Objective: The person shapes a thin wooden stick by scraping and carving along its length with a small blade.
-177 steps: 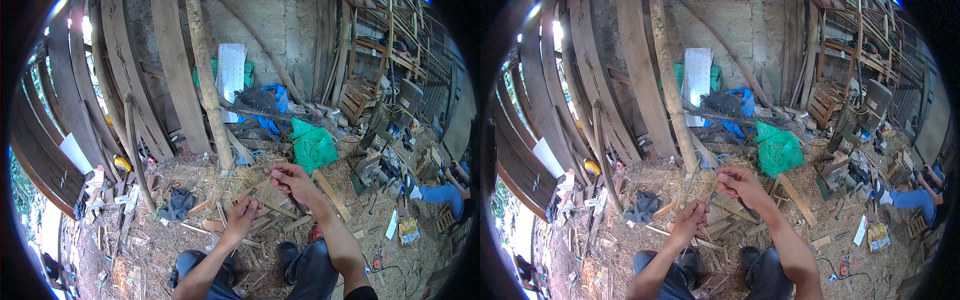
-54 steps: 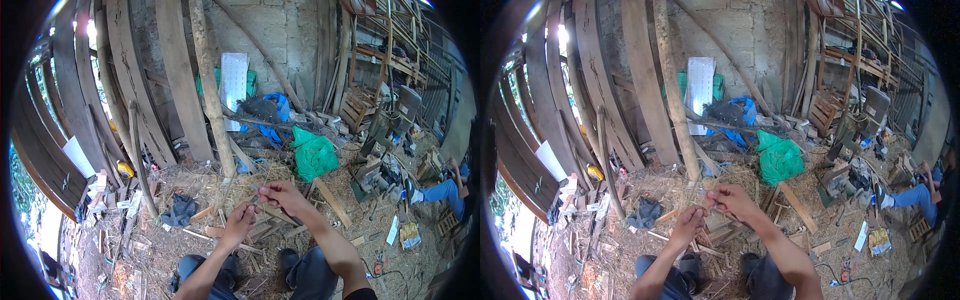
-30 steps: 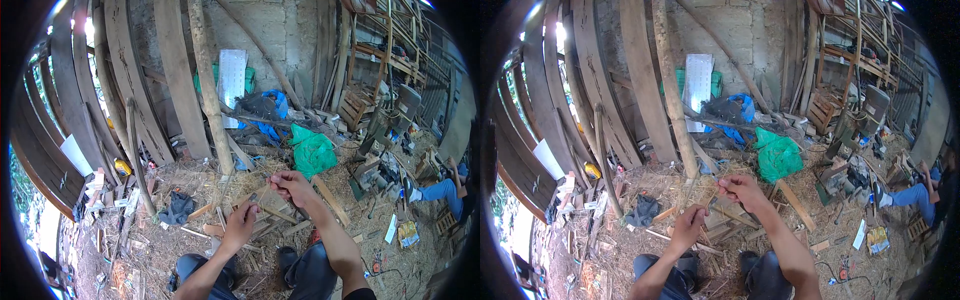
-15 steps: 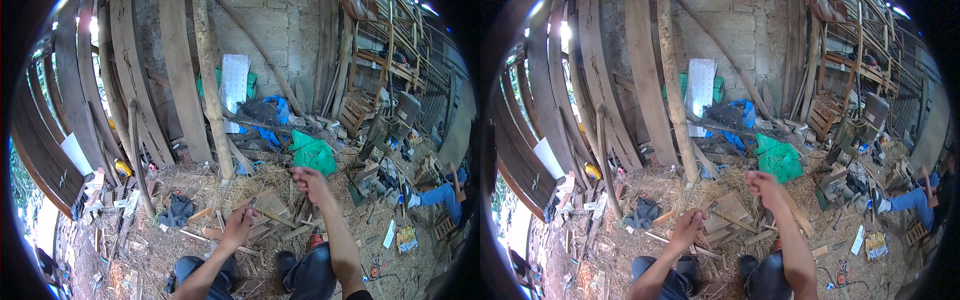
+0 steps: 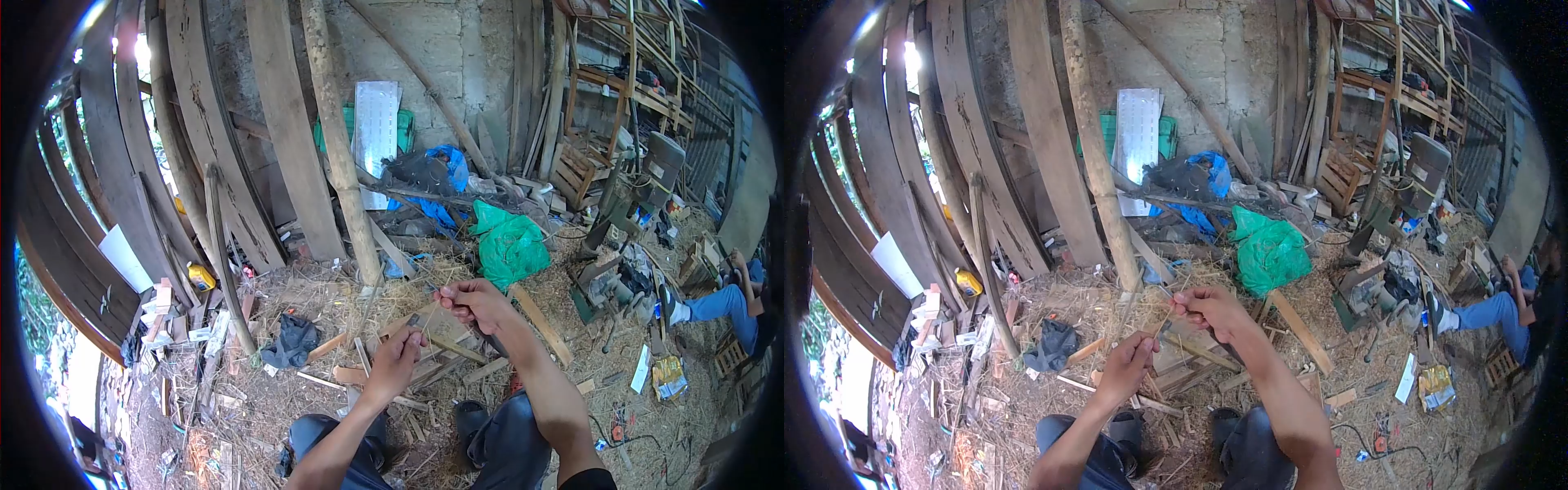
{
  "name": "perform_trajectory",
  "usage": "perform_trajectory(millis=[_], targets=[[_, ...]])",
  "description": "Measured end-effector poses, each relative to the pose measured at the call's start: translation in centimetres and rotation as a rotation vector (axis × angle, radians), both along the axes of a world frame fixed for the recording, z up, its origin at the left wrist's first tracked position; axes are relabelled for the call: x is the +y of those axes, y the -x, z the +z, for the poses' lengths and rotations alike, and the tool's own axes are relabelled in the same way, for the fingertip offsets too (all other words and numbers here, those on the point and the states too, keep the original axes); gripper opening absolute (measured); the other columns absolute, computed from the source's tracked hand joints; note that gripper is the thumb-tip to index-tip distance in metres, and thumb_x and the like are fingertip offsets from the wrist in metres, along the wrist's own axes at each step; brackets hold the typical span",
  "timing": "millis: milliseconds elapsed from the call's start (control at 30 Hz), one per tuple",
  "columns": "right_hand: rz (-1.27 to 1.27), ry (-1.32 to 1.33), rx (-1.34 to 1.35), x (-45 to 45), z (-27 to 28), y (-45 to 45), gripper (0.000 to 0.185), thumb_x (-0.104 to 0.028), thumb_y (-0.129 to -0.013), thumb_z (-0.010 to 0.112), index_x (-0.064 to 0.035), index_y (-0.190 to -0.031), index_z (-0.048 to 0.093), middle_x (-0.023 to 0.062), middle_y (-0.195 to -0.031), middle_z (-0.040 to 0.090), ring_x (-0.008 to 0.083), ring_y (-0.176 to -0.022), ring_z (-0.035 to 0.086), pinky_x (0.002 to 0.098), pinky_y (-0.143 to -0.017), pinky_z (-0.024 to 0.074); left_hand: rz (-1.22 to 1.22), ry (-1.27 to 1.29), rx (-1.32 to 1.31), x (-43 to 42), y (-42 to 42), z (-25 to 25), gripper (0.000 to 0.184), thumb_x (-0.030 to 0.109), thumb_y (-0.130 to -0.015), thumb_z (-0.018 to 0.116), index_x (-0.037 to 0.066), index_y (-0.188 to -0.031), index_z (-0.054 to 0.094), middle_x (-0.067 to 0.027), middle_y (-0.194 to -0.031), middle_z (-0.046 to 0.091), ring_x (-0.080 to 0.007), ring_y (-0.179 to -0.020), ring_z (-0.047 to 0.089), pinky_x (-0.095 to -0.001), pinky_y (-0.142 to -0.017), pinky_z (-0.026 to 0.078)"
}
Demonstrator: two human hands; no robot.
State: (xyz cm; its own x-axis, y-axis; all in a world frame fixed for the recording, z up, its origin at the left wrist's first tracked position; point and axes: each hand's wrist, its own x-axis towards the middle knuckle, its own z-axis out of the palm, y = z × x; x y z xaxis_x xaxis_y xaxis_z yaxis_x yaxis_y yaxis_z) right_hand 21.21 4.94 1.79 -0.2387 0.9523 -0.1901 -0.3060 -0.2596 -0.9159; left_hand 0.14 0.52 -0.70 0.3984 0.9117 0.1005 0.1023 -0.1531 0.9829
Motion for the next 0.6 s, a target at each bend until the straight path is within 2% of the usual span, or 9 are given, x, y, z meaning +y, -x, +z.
perform_trajectory(millis=[133,233,300,433,500,600], targets=[[-0.117,0.013,-0.055,0.6,0.0,-1.2,0.019,-0.013,-0.091,0.059,0.004,-0.098,0.062,-0.0008,-0.072,0.056,0.0036,-0.051,0.038,0.02,-0.044,0.0265,0.022,-0.079,0.019,-0.5,-0.5,0.2,0.021,0.02,-0.099,0.043,0.004,-0.091,0.054,0.0033,-0.063,0.04,-0.0053,-0.055,0.035,-0.0223,-0.051,0.03],[-0.132,0.0,0.017,0.6,0.3,-2.0,0.019,-0.014,-0.091,0.059,0.004,-0.098,0.061,-0.0007,-0.072,0.055,0.004,-0.051,0.038,0.0204,-0.044,0.0263,0.073,-0.147,0.1,-0.4,-0.7,0.3,0.02,0.019,-0.098,0.044,0.004,-0.091,0.054,0.003,-0.063,0.04,-0.0054,-0.055,0.035,-0.0227,-0.051,0.031],[-0.162,0.028,-0.011,0.6,0.4,-1.9,0.015,-0.009,-0.09,0.057,0.0034,-0.097,0.061,-0.0011,-0.072,0.055,0.0042,-0.05,0.038,0.0211,-0.042,0.0256,0.052,-0.097,0.146,-0.1,-0.7,0.0,0.019,0.018,-0.097,0.045,0.003,-0.091,0.055,-0.0041,-0.063,0.046,-0.0124,-0.058,0.043,-0.029,-0.056,0.036],[-0.268,-0.027,-0.092,2.5,-2.0,-4.7,0.013,-0.003,-0.088,0.054,0.0034,-0.097,0.061,-0.0014,-0.071,0.054,0.0044,-0.05,0.038,0.0212,-0.041,0.0254,0.046,-0.076,0.177,-0.4,-0.3,-0.2,0.019,0.019,-0.097,0.046,0.003,-0.092,0.055,-0.0058,-0.062,0.048,-0.0138,-0.058,0.045,-0.0302,-0.057,0.038],[-0.592,-0.15,0.126,3.2,-2.1,-8.5,0.016,0.0,-0.086,0.052,0.0029,-0.099,0.061,-0.0006,-0.072,0.055,0.0049,-0.05,0.038,0.0204,-0.041,0.0257,0.033,-0.175,0.102,-0.6,0.3,-0.5,0.018,0.017,-0.096,0.047,0.002,-0.092,0.056,-0.008,-0.061,0.049,-0.015,-0.056,0.046,-0.0302,-0.056,0.038],[-0.562,-0.099,0.015,2.1,-2.8,-7.4,0.018,-0.001,-0.086,0.053,0.0019,-0.102,0.062,-0.0002,-0.073,0.055,0.0051,-0.051,0.039,0.0194,-0.042,0.0265,0.172,-0.321,0.235,0.2,0.9,-0.2,0.015,0.015,-0.095,0.048,0.002,-0.092,0.056,-0.0117,-0.062,0.053,-0.0201,-0.053,0.05,-0.0318,-0.054,0.04]])
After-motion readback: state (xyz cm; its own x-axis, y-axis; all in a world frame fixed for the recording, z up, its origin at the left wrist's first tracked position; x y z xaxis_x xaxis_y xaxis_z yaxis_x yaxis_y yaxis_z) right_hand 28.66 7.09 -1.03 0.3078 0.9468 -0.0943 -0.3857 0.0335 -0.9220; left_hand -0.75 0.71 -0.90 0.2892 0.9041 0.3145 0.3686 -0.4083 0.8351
